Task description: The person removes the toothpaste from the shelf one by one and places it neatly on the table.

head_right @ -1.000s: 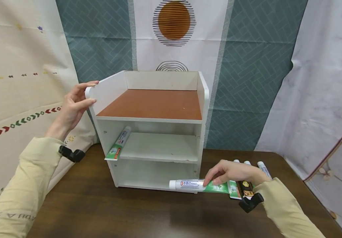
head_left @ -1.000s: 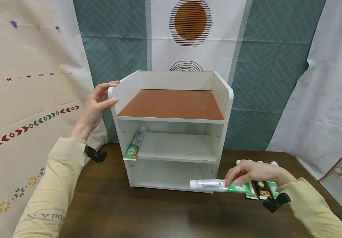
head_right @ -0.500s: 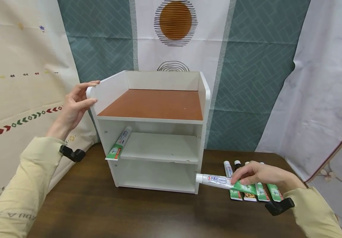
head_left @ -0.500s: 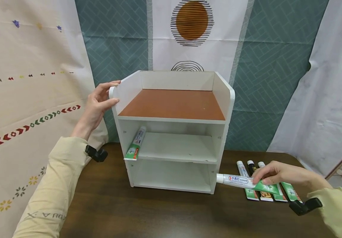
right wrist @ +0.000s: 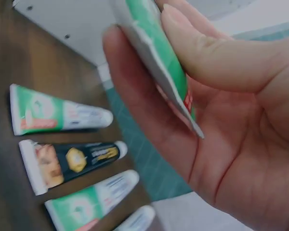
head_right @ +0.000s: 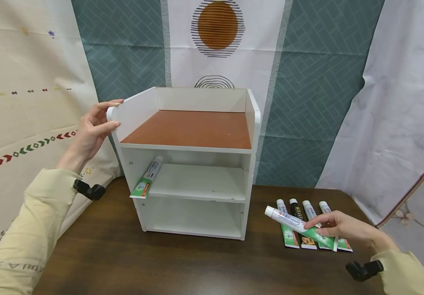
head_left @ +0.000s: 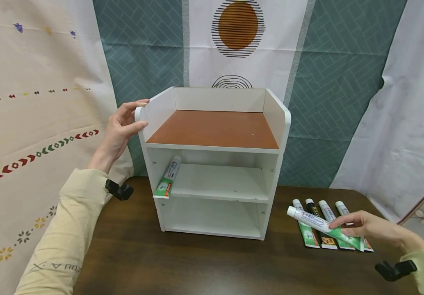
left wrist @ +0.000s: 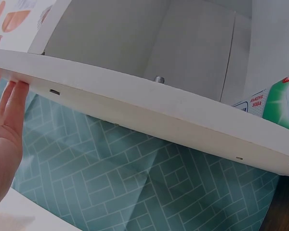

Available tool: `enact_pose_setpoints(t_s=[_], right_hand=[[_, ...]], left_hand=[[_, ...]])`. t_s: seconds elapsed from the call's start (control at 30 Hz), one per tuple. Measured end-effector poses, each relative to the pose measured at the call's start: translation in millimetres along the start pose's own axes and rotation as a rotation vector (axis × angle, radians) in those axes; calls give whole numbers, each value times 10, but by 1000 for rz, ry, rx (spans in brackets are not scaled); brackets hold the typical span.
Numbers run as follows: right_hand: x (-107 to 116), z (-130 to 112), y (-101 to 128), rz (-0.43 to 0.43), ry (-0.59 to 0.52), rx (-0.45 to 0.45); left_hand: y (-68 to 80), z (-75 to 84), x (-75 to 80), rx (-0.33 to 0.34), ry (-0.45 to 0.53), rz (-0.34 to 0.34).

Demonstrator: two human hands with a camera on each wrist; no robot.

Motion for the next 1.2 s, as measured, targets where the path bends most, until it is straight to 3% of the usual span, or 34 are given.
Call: enact_pose_setpoints(t_s=[0.1,0.33,0.63,1.03,1.2], right_hand=[[-18,144,8,55,-47,-44],[-93,441,-50,119,-212,-50],[-210,598,-132,292,-294,-122],[-140,629,-2,548,-105,-265],[-46,721,167,568,-102,-261]], left_hand=[[-1,-1,1,-1,-3,-1],[-12,-3,-1,-1,-17,-4],[-24,-3,-8,-5,-11,-5],[6,-9,6,-3,-11,1],[14,-7,3,-1,-11,4]])
Point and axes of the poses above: each hand's wrist, its own y-axis away from the middle knuckle, its own x-axis out of the back of the hand, z = x × y, the point moved 2 cm from there along -y, towards the middle knuckle, and after that the axes turned 5 degrees about -x, right-handed, at the moved point
